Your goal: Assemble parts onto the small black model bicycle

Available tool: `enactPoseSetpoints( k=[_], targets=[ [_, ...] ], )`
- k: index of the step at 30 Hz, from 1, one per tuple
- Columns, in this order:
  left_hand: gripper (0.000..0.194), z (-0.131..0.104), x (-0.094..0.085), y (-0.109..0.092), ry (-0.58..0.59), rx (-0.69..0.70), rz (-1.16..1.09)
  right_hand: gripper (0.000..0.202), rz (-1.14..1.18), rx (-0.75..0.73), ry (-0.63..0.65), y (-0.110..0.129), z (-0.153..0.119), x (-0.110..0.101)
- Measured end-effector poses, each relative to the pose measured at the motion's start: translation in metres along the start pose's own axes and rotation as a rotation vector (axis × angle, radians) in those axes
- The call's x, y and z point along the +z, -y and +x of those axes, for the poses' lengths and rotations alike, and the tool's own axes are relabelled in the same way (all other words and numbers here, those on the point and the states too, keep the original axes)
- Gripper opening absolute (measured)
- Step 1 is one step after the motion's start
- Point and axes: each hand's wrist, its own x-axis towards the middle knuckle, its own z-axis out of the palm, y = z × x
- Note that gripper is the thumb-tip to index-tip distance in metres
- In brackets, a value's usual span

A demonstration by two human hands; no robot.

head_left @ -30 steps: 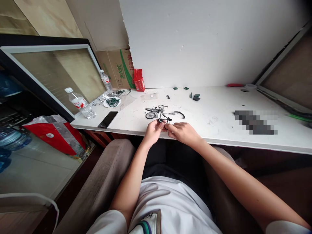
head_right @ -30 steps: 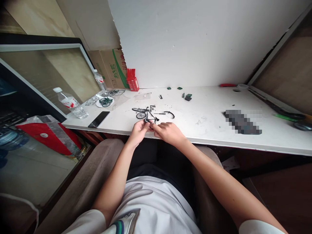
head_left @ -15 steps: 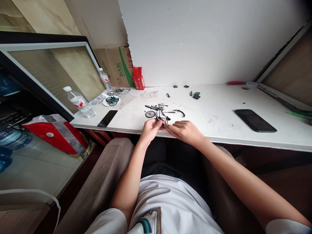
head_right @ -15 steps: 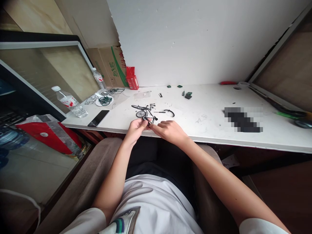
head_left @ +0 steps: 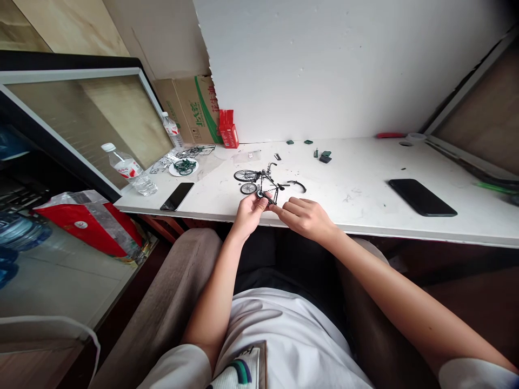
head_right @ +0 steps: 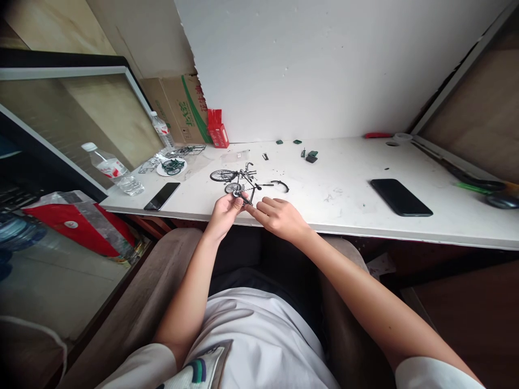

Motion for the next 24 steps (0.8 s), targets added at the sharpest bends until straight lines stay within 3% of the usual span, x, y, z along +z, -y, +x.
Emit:
enactPoseSetpoints(
  k=[8, 16, 20, 24],
  targets=[
    [0.055, 0.0, 0.008, 0.003, -0.05, 0.092, -0.046, 0.016, 0.042, 0.099, -0.118, 0.0, -0.006, 0.014],
    [0.057, -0.002, 0.011, 0.011, -0.051, 0.092, -0.03, 0.052, -0.03, 0.043, -0.099, -0.002, -0.013, 0.016],
    [0.055, -0.003, 0.011, 0.013, -0.055, 0.108, -0.025, 0.054, -0.063, 0.039, -0.106, 0.0, -0.012, 0.015],
    [0.052, -0.004, 0.016, 0.016, -0.055, 0.14, -0.069, 0.048, -0.085, 0.016, -0.195, 0.001, -0.011, 0.015]
  ],
)
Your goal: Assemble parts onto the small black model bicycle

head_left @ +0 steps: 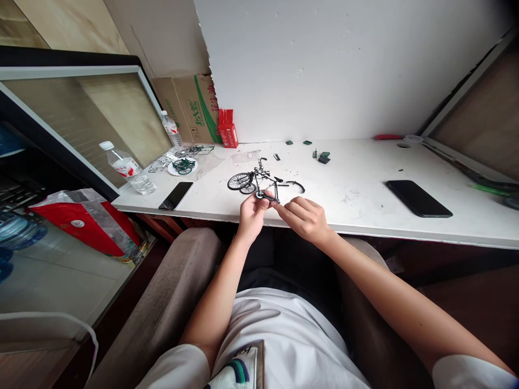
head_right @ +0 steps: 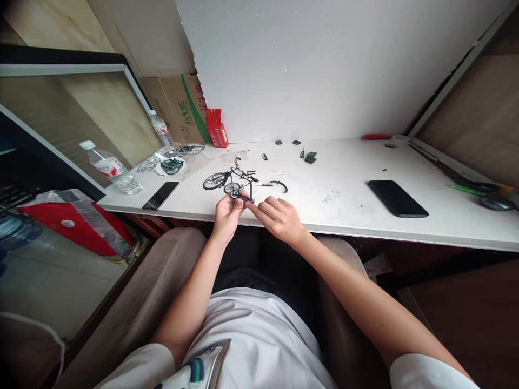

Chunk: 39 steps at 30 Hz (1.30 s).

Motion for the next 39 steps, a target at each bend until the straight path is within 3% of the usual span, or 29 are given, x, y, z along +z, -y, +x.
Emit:
enactPoseSetpoints(
  k=[7, 21, 29, 32, 39],
  targets=[
    [0.048, -0.005, 0.016, 0.006, -0.09, 0.027, -0.18, 0.037, -0.071, -0.032, -0.151, -0.004, 0.003, -0.001],
    [0.038, -0.016, 0.027, 0.004, -0.141, -0.007, -0.193, 0.025, 0.034, 0.065, -0.207, -0.008, 0.008, -0.006],
    [0.038, -0.022, 0.032, 0.001, -0.167, 0.077, -0.039, 0.015, 0.415, 0.354, -0.346, 0.007, 0.015, -0.006],
    [0.039, -0.022, 0.032, 0.001, -0.163, 0.109, 0.015, 0.01, 0.501, 0.557, -0.353, 0.017, 0.021, -0.01],
    [0.039, -0.021, 0.028, 0.01, -0.205, 0.181, 0.144, 0.029, 0.893, 1.066, -0.331, 0.031, 0.029, -0.006]
  ],
)
